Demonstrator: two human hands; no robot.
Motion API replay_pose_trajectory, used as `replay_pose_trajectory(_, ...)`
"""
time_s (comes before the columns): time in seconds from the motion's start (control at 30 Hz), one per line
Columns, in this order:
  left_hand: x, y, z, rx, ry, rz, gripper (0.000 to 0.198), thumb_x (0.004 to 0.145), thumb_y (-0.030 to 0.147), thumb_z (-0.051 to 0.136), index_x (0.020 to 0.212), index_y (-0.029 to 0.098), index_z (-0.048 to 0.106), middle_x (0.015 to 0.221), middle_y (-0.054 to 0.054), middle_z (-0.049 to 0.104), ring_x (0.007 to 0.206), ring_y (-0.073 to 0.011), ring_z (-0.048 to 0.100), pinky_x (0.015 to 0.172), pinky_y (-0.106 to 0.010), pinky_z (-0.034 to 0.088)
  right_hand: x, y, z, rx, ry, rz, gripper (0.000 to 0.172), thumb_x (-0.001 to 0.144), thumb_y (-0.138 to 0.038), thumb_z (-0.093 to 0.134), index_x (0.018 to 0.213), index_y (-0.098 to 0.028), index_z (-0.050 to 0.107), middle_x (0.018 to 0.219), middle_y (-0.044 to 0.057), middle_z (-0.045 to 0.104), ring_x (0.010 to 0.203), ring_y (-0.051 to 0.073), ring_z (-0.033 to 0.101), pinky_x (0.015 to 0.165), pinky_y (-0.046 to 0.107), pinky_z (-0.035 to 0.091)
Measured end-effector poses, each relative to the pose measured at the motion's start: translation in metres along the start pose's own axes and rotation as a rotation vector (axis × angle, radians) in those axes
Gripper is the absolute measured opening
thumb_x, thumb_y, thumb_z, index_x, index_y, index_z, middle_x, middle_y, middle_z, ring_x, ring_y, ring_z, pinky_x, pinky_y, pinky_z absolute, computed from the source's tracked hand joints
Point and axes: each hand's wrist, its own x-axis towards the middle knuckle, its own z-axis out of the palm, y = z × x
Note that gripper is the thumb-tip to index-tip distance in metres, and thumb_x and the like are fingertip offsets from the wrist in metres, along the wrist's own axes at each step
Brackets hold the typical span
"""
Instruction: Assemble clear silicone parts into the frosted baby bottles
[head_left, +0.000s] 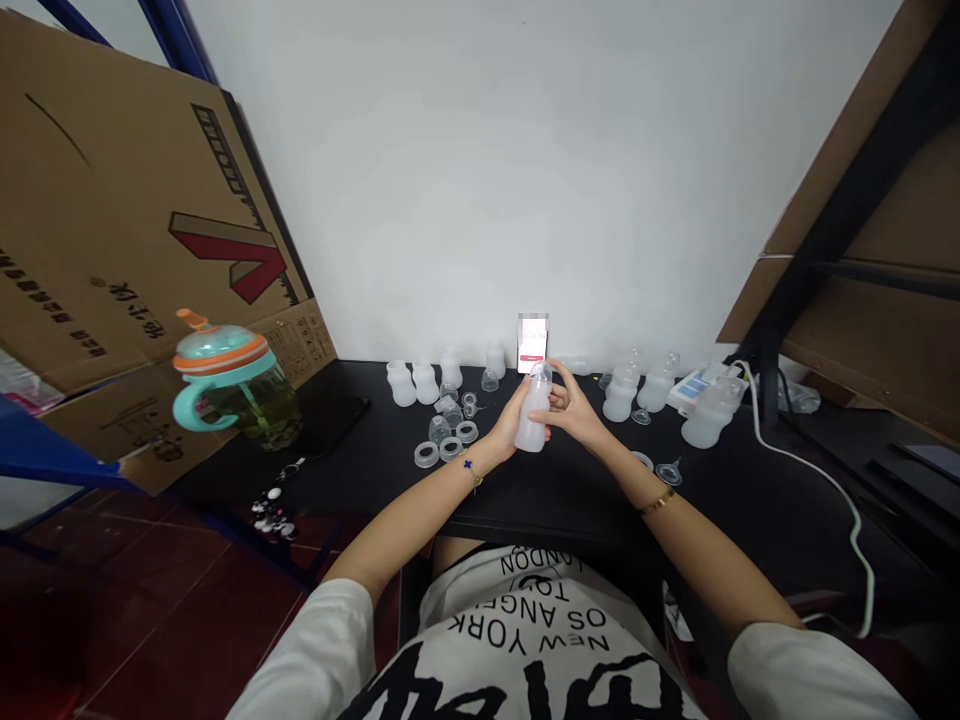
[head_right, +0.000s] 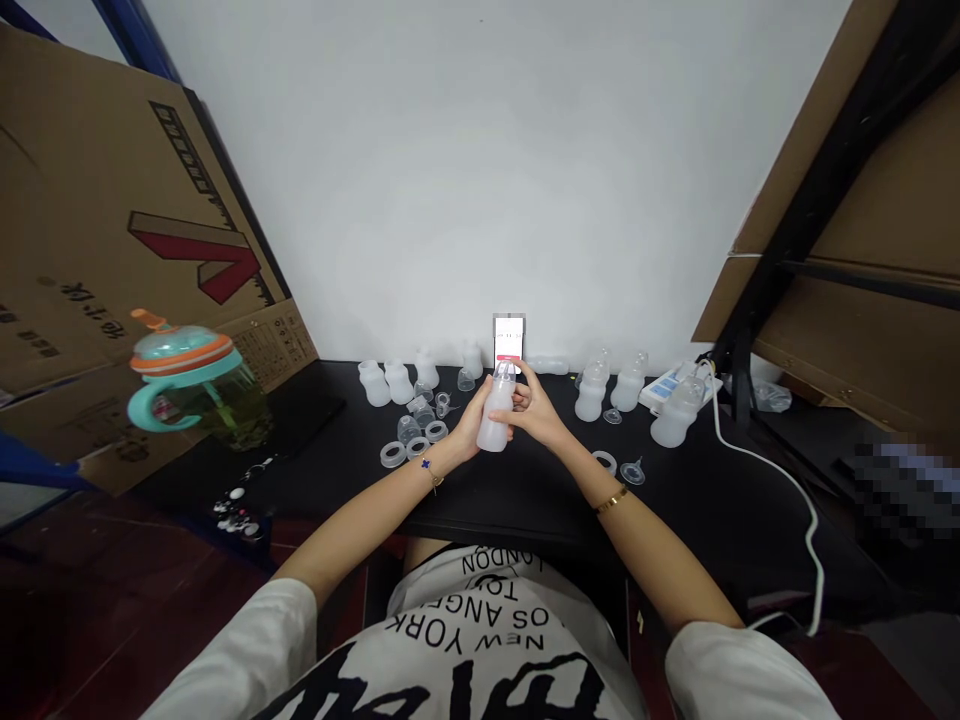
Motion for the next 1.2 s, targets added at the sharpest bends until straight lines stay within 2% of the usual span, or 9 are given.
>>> replay_pose_trajectory(0.17,0.0019,-0.002,-0.0031,-0.001,0.007,-0.001,0.065,0.091,0.073,0.047,0.107,0.013,0.066,0.065,-0.005,0.067,0.043,-0.017,0.062,0.042,-0.027,0.049,-0.0007,0.0006,0.0007,0.018,0.019,0.004,0.114,0.056,-0.027,0.095,0.152,-0.035,0.034,0.107,0.002,0.071,0.088,0.02,0.068,0.072,0.032,0.06)
replay_pose_trajectory(0.47,0.0023,-0.0028,-0.0042,-0.002,0.014,0.022,0.061,0.092,0.07,0.049,0.111,0.014,0.065,0.067,-0.005,0.067,0.043,-0.0173,0.062,0.041,-0.027,0.049,-0.0022,-0.0022,0.0022,0.02,0.022,-0.008,0.111,0.057,-0.024,0.094,0.15,-0.035,0.035,0.101,0.0,0.071,0.085,0.018,0.067,0.073,0.031,0.058)
replay_pose_trajectory(0.63,0.0012,-0.0027,-0.0032,-0.005,0.014,0.039,0.06,0.092,0.069,0.051,0.108,0.013,0.066,0.068,-0.005,0.067,0.043,-0.0174,0.062,0.041,-0.028,0.048,-0.0025,-0.002,0.0019,0.015,0.017,-0.005,0.11,0.058,-0.026,0.094,0.149,-0.037,0.035,0.103,0.0,0.07,0.087,0.02,0.067,0.072,0.032,0.059)
replay_pose_trajectory(0.83,-0.0009,-0.0033,-0.0013,-0.004,0.026,0.072,0.057,0.092,0.067,0.051,0.109,0.014,0.065,0.069,-0.005,0.068,0.044,-0.0173,0.062,0.042,-0.028,0.049,-0.0026,-0.0028,0.0023,0.008,0.017,-0.017,0.11,0.058,-0.025,0.094,0.151,-0.036,0.034,0.106,0.001,0.071,0.087,0.019,0.067,0.079,0.034,0.058)
replay_pose_trajectory(1.0,-0.0032,-0.0024,0.0018,-0.028,0.049,0.076,0.058,0.092,0.066,0.052,0.108,0.012,0.066,0.068,-0.006,0.068,0.043,-0.0169,0.062,0.042,-0.028,0.049,-0.0031,-0.0046,0.0031,0.013,0.005,-0.021,0.112,0.057,-0.025,0.094,0.151,-0.037,0.035,0.106,0.001,0.071,0.085,0.019,0.067,0.075,0.032,0.057)
replay_pose_trajectory(1.2,-0.0029,-0.0018,0.0027,-0.032,0.042,0.091,0.058,0.093,0.064,0.051,0.111,0.012,0.068,0.08,-0.009,0.072,0.045,-0.016,0.062,0.043,-0.029,0.051,-0.0039,-0.0031,0.005,-0.022,0.02,-0.049,0.112,0.059,-0.026,0.093,0.154,-0.038,0.035,0.104,0.0,0.07,0.085,0.019,0.065,0.074,0.031,0.056)
